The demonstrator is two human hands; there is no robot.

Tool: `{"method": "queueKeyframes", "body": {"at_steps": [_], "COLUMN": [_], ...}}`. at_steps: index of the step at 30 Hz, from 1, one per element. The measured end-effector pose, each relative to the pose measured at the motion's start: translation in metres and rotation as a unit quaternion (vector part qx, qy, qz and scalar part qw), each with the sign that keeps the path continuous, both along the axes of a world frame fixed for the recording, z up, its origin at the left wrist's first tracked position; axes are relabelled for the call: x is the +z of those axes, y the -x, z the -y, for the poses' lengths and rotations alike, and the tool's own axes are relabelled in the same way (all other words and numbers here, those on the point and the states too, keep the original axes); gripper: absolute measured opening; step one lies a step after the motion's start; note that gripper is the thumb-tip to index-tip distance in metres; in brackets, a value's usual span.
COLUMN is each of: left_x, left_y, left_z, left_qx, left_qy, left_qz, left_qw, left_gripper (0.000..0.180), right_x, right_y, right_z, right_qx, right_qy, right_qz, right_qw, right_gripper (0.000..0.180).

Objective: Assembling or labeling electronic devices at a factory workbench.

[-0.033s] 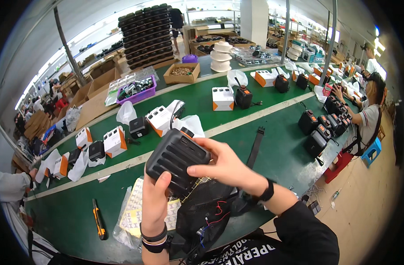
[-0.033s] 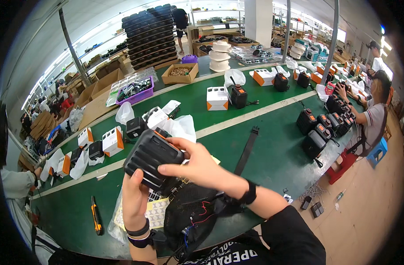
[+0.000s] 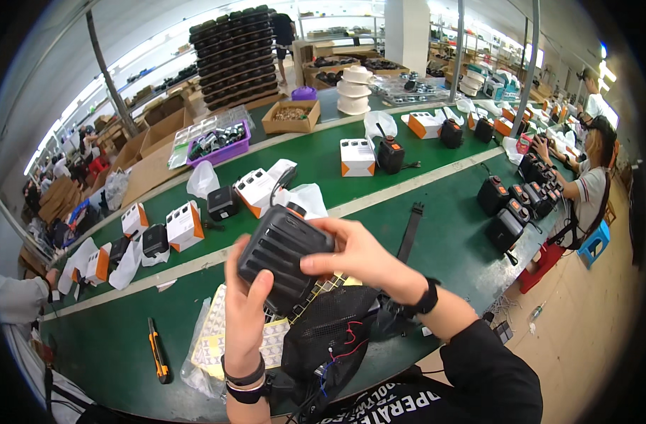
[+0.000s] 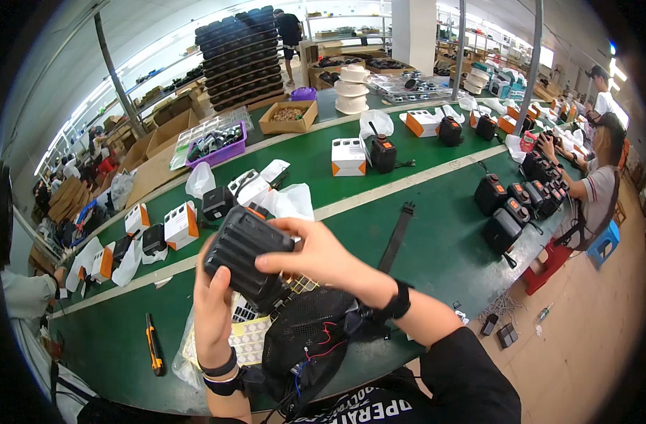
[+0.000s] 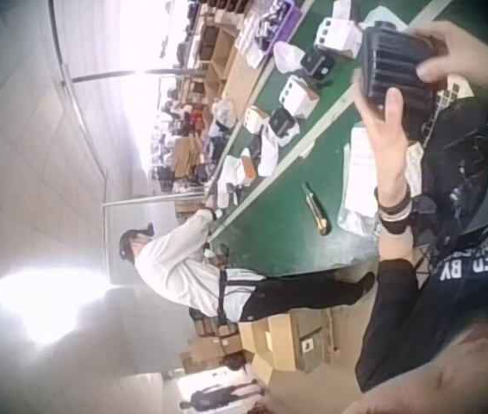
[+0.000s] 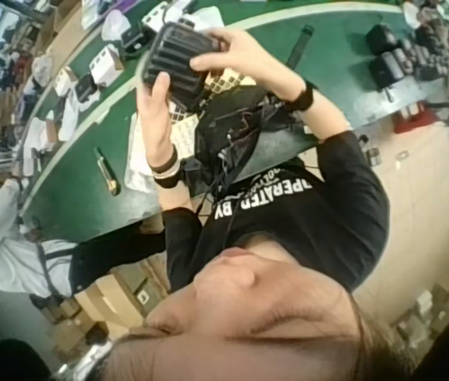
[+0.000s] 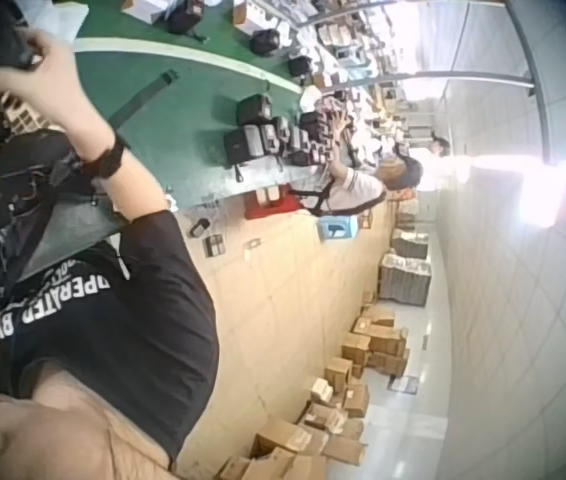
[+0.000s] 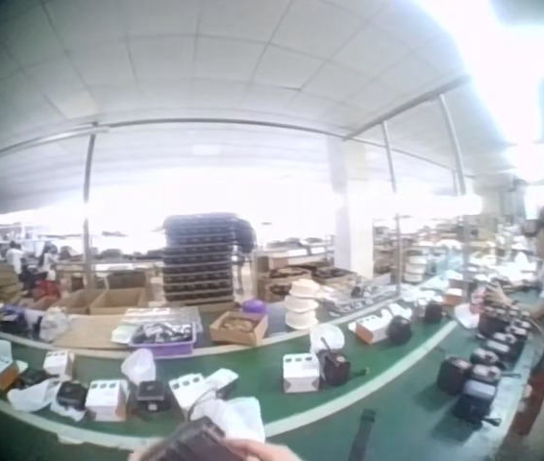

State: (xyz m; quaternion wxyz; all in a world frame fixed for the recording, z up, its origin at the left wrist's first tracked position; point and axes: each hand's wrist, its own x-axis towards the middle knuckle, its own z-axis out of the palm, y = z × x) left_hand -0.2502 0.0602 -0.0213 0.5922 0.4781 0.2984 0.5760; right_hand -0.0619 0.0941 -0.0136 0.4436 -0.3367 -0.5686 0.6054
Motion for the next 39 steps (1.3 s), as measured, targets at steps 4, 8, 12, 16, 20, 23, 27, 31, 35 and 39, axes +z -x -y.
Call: {"method": "queueKeyframes", "body": {"at_steps": [4,8,12,16,20,23,27,31,35,39], "left_x": [0.011,0.020,0.025,0.029,0.028,0.027,0.028,0.030,0.028,0.024], "left_y": [0.014,0.031,0.041,0.043,0.043,0.045,0.046,0.051,0.056,0.059], "left_z": [-0.002,0.005,0.009,0.010,0.010,0.011,0.012,0.017,0.018,0.011], "left_qx": [0.248,0.272,0.296,0.297,0.312,0.319,0.317,0.317,0.315,0.316], "left_qy": [-0.114,-0.136,-0.131,-0.137,-0.147,-0.155,-0.168,-0.176,-0.192,-0.172], "left_qz": [-0.154,-0.046,-0.036,-0.036,-0.056,-0.074,-0.086,-0.100,-0.127,-0.190], "left_qw": [0.950,0.952,0.945,0.944,0.937,0.932,0.930,0.927,0.921,0.913], "left_gripper": [0.049,0.050,0.050,0.051,0.051,0.051,0.050,0.050,0.047,0.055], "right_x": [-0.026,-0.078,-0.104,-0.101,-0.077,-0.056,-0.069,-0.083,-0.080,-0.042], "right_y": [-0.008,-0.027,-0.041,-0.023,0.030,0.075,0.108,0.120,0.115,0.098], "right_z": [-0.068,-0.156,-0.195,-0.188,-0.127,-0.076,-0.039,-0.041,-0.052,-0.032], "right_qx": [-0.217,-0.407,-0.425,-0.423,-0.254,0.002,0.062,0.094,0.087,-0.051], "right_qy": [-0.115,-0.195,-0.150,-0.274,-0.318,-0.211,-0.242,-0.277,-0.207,-0.234], "right_qz": [0.201,0.406,0.433,0.442,0.496,0.561,0.567,0.602,0.576,0.391], "right_qw": [0.948,0.795,0.781,0.742,0.767,0.801,0.785,0.743,0.786,0.889], "right_gripper": [0.062,0.064,0.060,0.054,0.043,0.075,0.107,0.117,0.112,0.112]}}
